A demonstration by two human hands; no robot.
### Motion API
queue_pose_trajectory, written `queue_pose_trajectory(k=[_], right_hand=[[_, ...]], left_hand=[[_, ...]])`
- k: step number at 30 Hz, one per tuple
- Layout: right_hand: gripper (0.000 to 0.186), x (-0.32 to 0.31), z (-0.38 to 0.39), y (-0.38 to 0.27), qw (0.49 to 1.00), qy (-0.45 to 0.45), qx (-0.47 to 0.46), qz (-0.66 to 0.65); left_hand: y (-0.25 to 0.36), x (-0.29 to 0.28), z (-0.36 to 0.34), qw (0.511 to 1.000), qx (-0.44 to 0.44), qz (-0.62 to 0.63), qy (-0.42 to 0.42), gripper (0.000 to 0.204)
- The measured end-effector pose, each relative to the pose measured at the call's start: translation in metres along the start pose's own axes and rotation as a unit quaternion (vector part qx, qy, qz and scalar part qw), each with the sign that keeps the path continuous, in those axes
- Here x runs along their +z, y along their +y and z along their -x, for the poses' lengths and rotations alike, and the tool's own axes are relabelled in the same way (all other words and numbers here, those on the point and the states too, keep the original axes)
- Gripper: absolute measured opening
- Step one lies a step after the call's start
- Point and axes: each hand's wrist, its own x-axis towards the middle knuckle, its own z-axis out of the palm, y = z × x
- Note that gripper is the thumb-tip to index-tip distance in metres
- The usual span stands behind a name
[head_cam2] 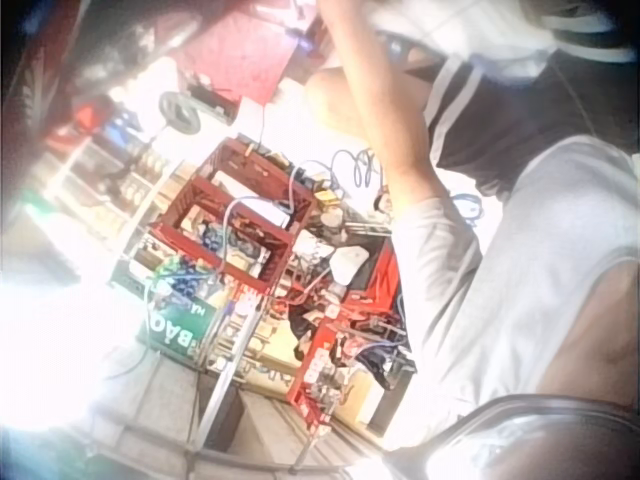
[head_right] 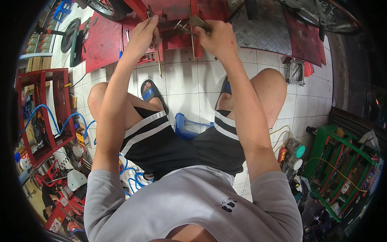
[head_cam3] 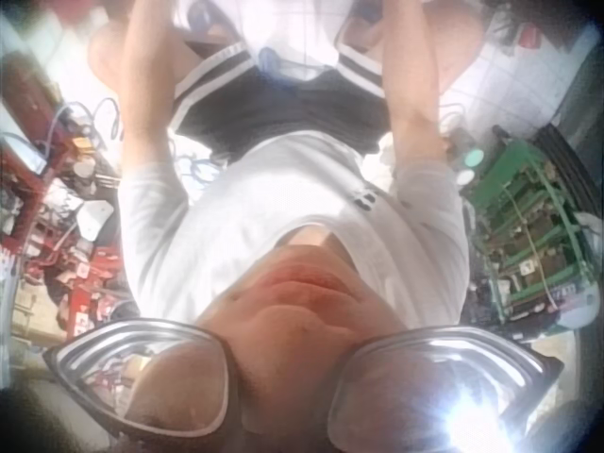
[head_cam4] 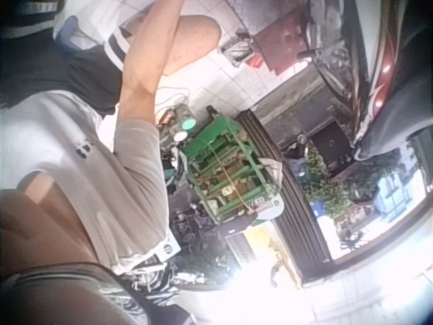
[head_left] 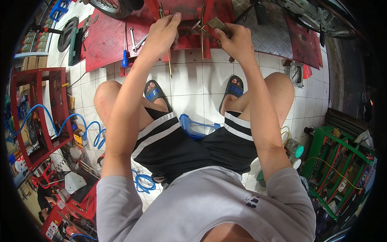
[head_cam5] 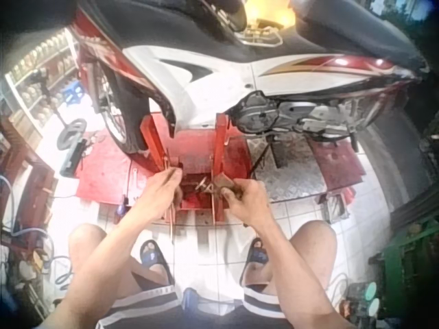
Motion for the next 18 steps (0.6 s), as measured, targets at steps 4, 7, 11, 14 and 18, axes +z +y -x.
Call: queue_pose_trajectory(k=[4,7,11,14,18], right_hand=[[0.025,0.005,0.002,-0.005,0.998,0.013,0.001,-0.054],[0.027,0.004,0.000,-0.006,0.987,-0.034,0.081,-0.138],[0.029,0.010,0.000,-0.002,0.966,-0.039,0.120,-0.227],[0.029,0.011,-0.001,0.002,0.960,-0.019,0.134,-0.243],[0.029,0.009,-0.001,0.001,0.964,-0.014,0.131,-0.230]], left_hand=[[0.000,0.003,0.002,0.996,-0.045,0.069,-0.034,0.046],[0.003,0.006,0.006,0.973,-0.075,0.208,-0.066,0.043],[-0.007,0.010,0.001,0.933,-0.075,0.335,-0.108,0.042],[-0.012,0.008,-0.002,0.914,-0.079,0.386,-0.094,0.040],[-0.010,0.008,-0.002,0.925,-0.058,0.369,-0.066,0.036]])
